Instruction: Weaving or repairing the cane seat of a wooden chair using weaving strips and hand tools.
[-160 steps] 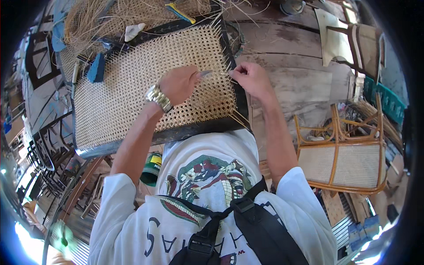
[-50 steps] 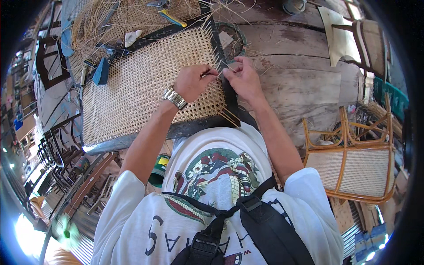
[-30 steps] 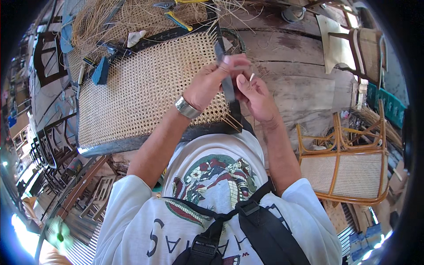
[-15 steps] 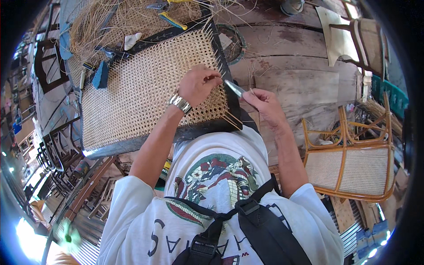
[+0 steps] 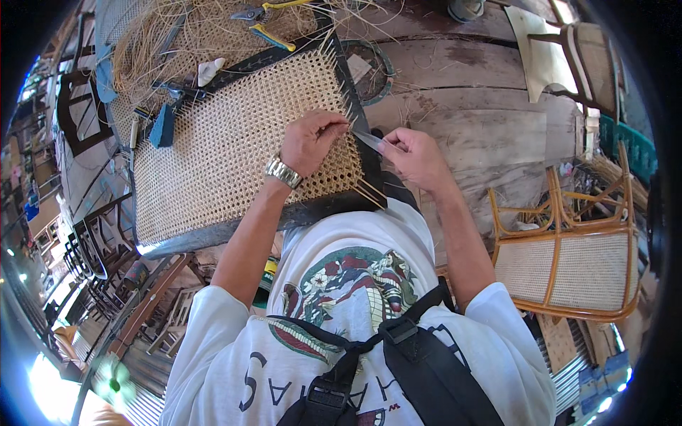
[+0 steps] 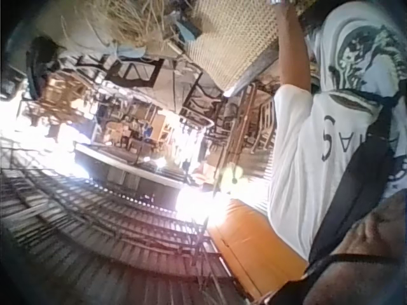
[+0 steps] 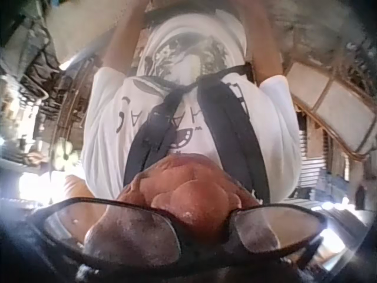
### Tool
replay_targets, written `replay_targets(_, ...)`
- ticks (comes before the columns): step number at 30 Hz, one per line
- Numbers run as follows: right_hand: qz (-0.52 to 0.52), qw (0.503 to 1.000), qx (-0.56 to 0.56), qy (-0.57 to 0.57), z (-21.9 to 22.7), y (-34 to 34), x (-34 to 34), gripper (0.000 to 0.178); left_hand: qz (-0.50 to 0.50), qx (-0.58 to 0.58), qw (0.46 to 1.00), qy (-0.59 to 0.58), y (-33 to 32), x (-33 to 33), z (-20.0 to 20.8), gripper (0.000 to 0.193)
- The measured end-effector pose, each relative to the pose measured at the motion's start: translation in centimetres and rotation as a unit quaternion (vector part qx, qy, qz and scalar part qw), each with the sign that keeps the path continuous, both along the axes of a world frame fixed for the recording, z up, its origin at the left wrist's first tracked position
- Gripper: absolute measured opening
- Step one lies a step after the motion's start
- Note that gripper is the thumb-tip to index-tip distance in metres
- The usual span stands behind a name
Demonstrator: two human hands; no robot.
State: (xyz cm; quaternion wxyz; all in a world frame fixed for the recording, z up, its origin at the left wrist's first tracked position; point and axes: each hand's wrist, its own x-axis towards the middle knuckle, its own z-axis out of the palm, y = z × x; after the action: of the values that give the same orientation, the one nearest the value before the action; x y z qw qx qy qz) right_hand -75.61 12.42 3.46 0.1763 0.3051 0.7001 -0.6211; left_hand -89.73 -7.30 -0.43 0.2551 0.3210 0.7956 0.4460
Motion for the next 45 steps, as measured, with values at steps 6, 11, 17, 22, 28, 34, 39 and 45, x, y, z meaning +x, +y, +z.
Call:
replay_targets(6,0.072,0.984,0.126,0.099,0.4,-1.1,0.1,0.019,-0.068,0.022,0.985,0.155,-0.3,0.6,-0.2,0.018)
replay_targets(11,0.075,0.979,0.151,0.114,0.4,-1.4,1.1,0.018,-0.074,0.029,0.986,0.145,-0.6,0.7,0.8,0.021)
replay_targets(17,-0.045,0.989,0.122,0.063,-0.4,-1.9,1.2,0.018,-0.073,0.008,0.989,0.131,-0.2,0.4,0.5,0.027)
replay_targets(22,0.068,0.979,0.180,0.068,-0.4,-1.8,-0.2,0.020,-0.079,0.003,0.988,0.132,-0.1,0.3,0.1,0.024)
replay_targets(28,0.104,0.943,0.273,0.161,0.4,-2.1,0.3,0.015,-0.037,0.007,0.997,0.070,0.2,0.4,-0.1,0.015)
replay_targets(34,0.147,0.927,0.310,0.154,1.1,-1.6,0.5,0.015,-0.055,0.025,0.992,0.109,0.0,0.3,-0.6,0.014)
replay_targets(39,0.135,0.940,0.281,0.141,1.2,-0.9,0.7,0.015,-0.085,0.009,0.980,0.180,0.5,0.2,-0.1,0.012)
replay_targets(45,0.045,0.964,0.246,0.095,0.2,3.3,3.1,0.016,-0.031,-0.090,0.995,0.011,1.4,-0.3,0.9,0.013)
